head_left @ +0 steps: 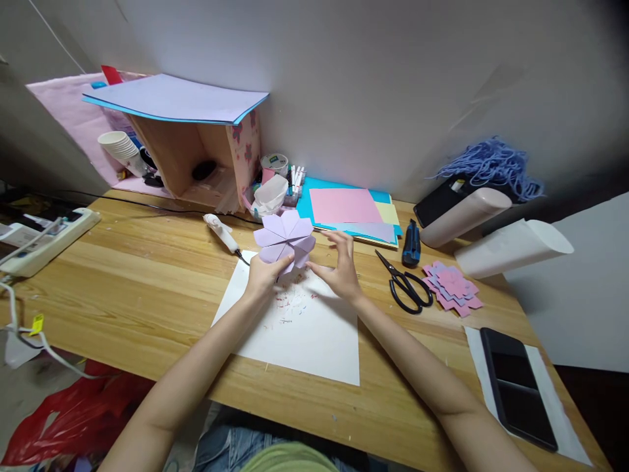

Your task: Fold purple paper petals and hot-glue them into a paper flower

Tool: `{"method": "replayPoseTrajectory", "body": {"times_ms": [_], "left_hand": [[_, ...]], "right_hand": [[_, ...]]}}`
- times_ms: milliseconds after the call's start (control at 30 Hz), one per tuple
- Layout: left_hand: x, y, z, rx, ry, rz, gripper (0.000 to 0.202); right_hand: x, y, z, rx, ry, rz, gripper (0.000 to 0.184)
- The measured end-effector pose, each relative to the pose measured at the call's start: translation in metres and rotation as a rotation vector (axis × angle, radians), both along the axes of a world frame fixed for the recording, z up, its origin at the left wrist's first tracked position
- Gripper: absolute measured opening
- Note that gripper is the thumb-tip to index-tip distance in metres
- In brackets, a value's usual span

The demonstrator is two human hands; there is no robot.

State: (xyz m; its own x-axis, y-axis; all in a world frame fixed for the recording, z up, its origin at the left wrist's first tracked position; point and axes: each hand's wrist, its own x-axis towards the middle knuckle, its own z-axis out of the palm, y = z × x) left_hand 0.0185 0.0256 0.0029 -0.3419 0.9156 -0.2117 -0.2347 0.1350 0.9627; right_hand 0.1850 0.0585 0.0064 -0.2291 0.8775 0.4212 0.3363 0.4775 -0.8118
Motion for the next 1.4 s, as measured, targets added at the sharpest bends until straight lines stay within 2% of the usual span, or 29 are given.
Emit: {"method": "replayPoseTrajectory", "body": {"times_ms": [67,133,300,433,500,633,767,900,1033,1133,1200,1300,1400], "left_hand": [[-0.001,-0.001,0.002,0.001,0.047,-0.061,0.049],[0.0,-0.002,0.004,-0.009,0.091,-0.128,0.047],[0.0,-0.003,-0.001,-0.035,0.156,-0.255,0.045],[-0.001,-0.001,-0.004,-0.033,0.148,-0.289,0.047],[-0.001,-0.001,-0.003,-0.033,0.175,-0.296,0.047],[0.001,-0.003,0.0,-0.002,0.206,-0.302,0.04],[0.002,-0.003,0.001,0.001,0.14,-0.275,0.032],[0.005,-0.004,0.004,0.003,0.112,-0.308,0.036],[0.007,-0.007,0.007,0.037,0.115,-0.328,0.042],[0.004,-0.005,0.004,0.031,0.079,-0.32,0.039],[0.001,-0.004,0.0,0.016,0.076,-0.299,0.039],[0.0,-0.002,-0.005,-0.001,0.08,-0.301,0.04],[0.001,-0.002,-0.008,-0.006,0.067,-0.312,0.043]], "right_hand": [[0.007,0.006,0.011,0.134,-0.23,0.113,0.042],[0.01,0.01,0.019,0.173,-0.353,0.189,0.033],[0.015,0.016,0.029,0.066,-0.363,0.353,0.014],[0.022,0.02,0.034,0.01,-0.36,0.466,0.012],[0.022,0.021,0.034,0.008,-0.365,0.472,0.011],[0.018,0.021,0.027,0.072,-0.356,0.381,0.01],[0.012,0.02,0.017,0.14,-0.324,0.333,0.01],[0.01,0.019,0.013,0.121,-0.294,0.286,0.018],[0.013,0.022,0.017,0.08,-0.251,0.274,0.029],[0.017,0.025,0.02,-0.063,-0.138,0.208,0.046],[0.02,0.028,0.021,-0.284,0.014,0.157,0.055],[0.023,0.029,0.019,-0.638,0.151,0.227,0.047],[0.024,0.029,0.016,-0.774,0.135,0.354,0.034]]}}
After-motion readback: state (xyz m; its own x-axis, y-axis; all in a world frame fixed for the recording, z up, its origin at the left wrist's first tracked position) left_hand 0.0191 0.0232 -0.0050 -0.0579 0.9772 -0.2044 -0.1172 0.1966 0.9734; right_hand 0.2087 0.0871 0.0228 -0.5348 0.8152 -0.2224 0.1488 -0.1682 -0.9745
